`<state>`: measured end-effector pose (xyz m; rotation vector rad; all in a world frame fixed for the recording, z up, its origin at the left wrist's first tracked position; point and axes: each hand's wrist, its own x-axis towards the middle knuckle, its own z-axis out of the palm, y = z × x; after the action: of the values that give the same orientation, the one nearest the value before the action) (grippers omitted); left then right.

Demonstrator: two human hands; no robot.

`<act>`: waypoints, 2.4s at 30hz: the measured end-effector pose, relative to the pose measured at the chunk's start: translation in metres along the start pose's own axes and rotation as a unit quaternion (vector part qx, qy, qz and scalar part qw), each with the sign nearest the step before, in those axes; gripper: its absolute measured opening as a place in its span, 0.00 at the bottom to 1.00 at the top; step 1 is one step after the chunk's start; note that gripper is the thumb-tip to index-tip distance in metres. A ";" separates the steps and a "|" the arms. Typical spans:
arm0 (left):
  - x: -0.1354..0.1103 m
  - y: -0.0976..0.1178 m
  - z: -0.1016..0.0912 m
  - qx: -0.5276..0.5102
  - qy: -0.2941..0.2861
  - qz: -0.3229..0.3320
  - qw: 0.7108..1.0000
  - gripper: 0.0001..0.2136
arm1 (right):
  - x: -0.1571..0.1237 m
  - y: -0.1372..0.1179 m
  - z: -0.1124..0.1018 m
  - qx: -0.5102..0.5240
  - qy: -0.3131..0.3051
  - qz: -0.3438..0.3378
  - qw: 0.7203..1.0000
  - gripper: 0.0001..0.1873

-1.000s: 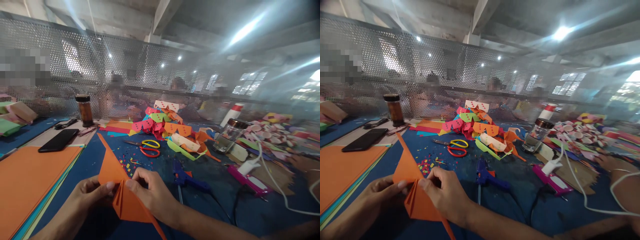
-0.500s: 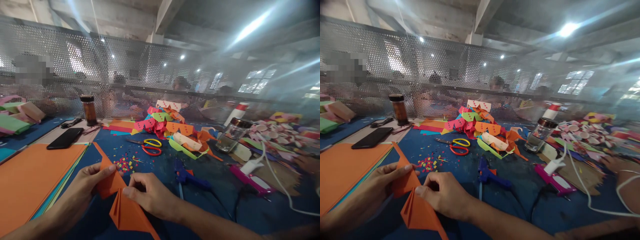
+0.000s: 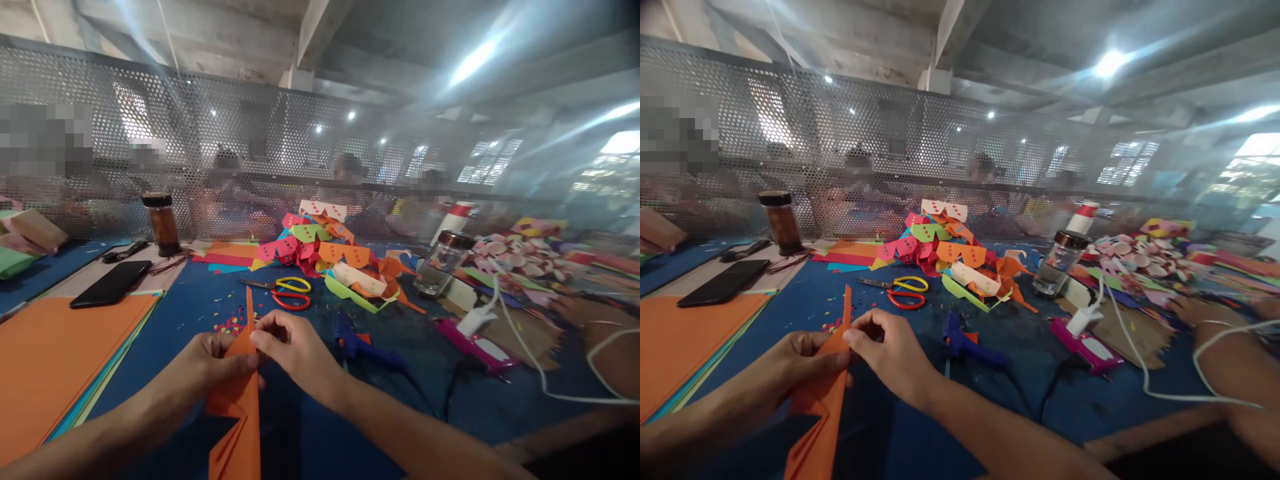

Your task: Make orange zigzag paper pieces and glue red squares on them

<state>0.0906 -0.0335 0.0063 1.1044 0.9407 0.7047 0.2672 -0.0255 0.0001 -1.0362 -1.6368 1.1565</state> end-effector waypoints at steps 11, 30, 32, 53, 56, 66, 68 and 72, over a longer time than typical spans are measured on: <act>0.005 -0.008 -0.006 -0.022 0.039 0.056 0.997 0.18 | 0.004 0.004 -0.001 -0.002 -0.032 -0.006 0.999 0.06; 0.006 -0.011 -0.008 0.005 0.053 0.066 0.996 0.15 | -0.003 0.002 -0.002 -0.162 -0.022 -0.122 0.979 0.04; 0.005 -0.009 -0.008 -0.005 0.053 0.055 0.997 0.15 | -0.004 0.004 -0.002 -0.176 -0.022 -0.144 0.973 0.04; -0.004 -0.002 -0.007 -0.109 0.169 -0.020 0.979 0.17 | 0.000 0.008 -0.008 -0.212 -0.044 -0.206 0.954 0.07; 0.000 -0.003 -0.008 -0.076 0.110 -0.007 0.991 0.17 | 0.000 0.008 -0.007 -0.202 -0.046 -0.192 0.959 0.07; 0.006 -0.014 -0.017 -0.049 0.085 0.027 0.995 0.15 | -0.002 -0.001 -0.003 -0.125 -0.018 -0.049 0.991 0.07; 0.006 -0.014 -0.017 -0.045 0.094 0.032 0.994 0.17 | -0.003 0.001 -0.002 -0.107 -0.030 -0.014 0.994 0.12; 0.008 -0.014 -0.018 -0.045 0.099 0.038 0.993 0.18 | -0.003 0.004 0.000 -0.079 -0.067 0.034 0.994 0.16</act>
<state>0.0778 -0.0238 -0.0121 1.0072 1.0277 0.9228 0.2685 -0.0279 -0.0046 -1.1428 -1.8344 1.1780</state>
